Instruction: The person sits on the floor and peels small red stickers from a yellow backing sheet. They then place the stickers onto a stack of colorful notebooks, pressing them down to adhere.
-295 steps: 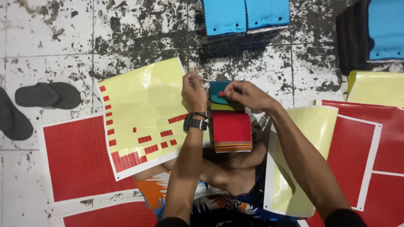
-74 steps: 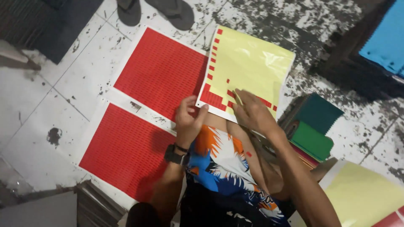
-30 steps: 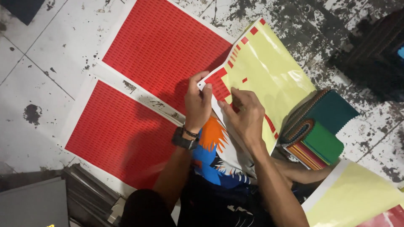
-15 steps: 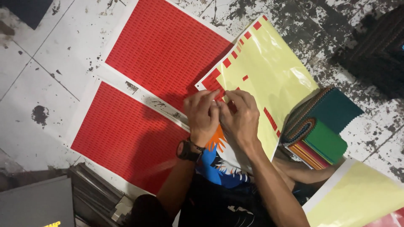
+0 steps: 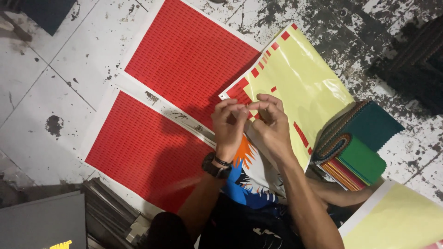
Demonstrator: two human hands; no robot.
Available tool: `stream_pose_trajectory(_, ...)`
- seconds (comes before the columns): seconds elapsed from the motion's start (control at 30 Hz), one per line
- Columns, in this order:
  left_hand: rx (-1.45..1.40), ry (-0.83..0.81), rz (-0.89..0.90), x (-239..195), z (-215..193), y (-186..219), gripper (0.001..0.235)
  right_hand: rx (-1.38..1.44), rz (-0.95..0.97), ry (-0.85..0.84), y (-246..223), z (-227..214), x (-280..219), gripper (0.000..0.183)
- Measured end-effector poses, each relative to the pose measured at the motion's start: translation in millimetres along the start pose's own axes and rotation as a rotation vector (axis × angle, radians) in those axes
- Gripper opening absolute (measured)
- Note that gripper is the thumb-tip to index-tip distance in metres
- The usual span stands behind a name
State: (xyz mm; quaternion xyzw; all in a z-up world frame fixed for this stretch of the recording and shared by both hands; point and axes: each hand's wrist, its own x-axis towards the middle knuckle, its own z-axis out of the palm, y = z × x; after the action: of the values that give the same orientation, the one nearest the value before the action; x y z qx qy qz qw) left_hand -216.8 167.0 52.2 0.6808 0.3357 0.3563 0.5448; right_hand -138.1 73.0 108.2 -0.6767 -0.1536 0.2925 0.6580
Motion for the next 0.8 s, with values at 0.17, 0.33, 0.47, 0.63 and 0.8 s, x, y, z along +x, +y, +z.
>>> stream_pose_trajectory(0.17,-0.042,0.001,-0.077,-3,0,-3,0.015,0.012,-0.02,0.047,-13,6,-2,0.043)
stream_pose_trajectory(0.33,-0.072,-0.071,-0.206,3,-6,45,0.021,0.102,0.007,0.013,-9,2,-1,0.039)
stream_pose_trajectory(0.47,-0.075,0.001,-0.242,3,-4,39,0.015,-0.126,-0.092,0.079,-9,8,-1,0.039)
stream_pose_trajectory(0.63,0.134,0.154,0.049,1,-6,-8,0.018,-0.683,-0.347,0.226,22,7,8,0.036)
stream_pose_trajectory(0.8,0.424,0.166,0.496,8,-12,-5,0.038,-0.864,-0.48,0.314,39,7,7,0.028)
